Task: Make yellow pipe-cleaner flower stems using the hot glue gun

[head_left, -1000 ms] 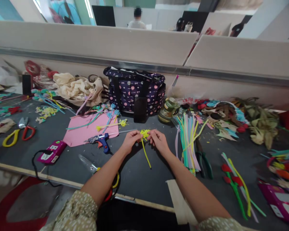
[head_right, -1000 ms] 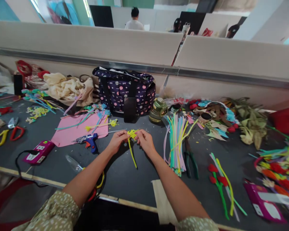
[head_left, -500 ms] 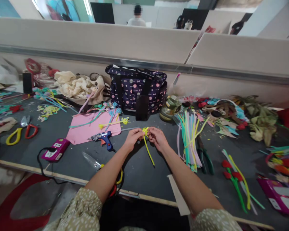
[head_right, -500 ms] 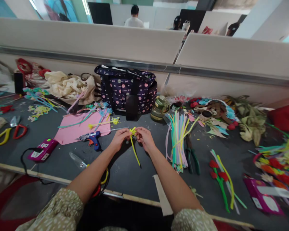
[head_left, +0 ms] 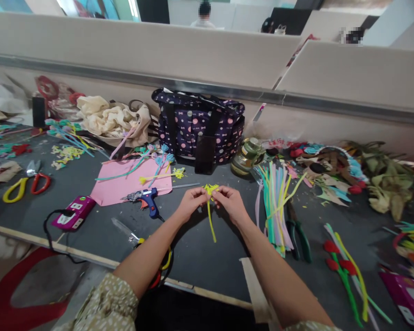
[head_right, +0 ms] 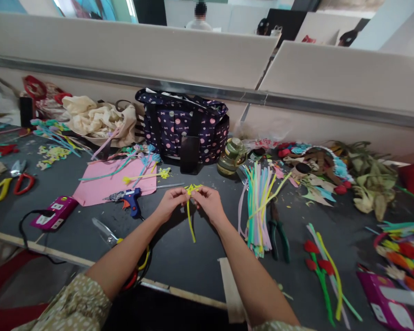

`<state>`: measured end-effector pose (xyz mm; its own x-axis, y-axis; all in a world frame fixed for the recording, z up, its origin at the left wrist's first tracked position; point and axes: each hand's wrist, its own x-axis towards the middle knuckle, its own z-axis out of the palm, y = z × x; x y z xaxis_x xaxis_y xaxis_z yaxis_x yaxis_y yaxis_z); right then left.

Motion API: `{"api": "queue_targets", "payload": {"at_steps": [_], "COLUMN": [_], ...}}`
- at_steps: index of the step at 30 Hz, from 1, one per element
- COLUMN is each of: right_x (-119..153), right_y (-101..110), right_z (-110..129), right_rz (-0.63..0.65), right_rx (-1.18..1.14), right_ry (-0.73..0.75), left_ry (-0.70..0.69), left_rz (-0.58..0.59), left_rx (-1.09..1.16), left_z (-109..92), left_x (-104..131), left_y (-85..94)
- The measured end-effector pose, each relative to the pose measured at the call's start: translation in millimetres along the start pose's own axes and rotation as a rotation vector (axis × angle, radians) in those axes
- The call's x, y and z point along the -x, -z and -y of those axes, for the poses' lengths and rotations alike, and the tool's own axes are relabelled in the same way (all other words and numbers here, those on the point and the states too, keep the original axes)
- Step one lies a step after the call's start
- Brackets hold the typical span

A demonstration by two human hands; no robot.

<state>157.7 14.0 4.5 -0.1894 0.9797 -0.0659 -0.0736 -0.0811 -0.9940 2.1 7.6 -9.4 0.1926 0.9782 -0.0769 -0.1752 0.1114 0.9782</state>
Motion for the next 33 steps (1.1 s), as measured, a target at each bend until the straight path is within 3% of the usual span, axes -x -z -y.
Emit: {"api": "queue_targets", "payload": {"at_steps": [4, 21, 33], "right_x": [0, 3, 4], "right_y": [2, -2, -9], "right_z": [2, 2, 3], "right_rz": [-0.045, -0.022, -0.032], "right_rx": [-0.018, 0.056, -0.155], "right_ry": [0.000, 0.048, -0.095], "left_ry": [0.028, 0.027, 0.032], "left_rz": [0.003, 0.028, -0.021], "left_rx": [0.048, 0.036, 0.142], "left_z": [-4, -5, -6], "left_x": [1, 4, 6], "left_y": [-1.3, -1.9, -5.1]}}
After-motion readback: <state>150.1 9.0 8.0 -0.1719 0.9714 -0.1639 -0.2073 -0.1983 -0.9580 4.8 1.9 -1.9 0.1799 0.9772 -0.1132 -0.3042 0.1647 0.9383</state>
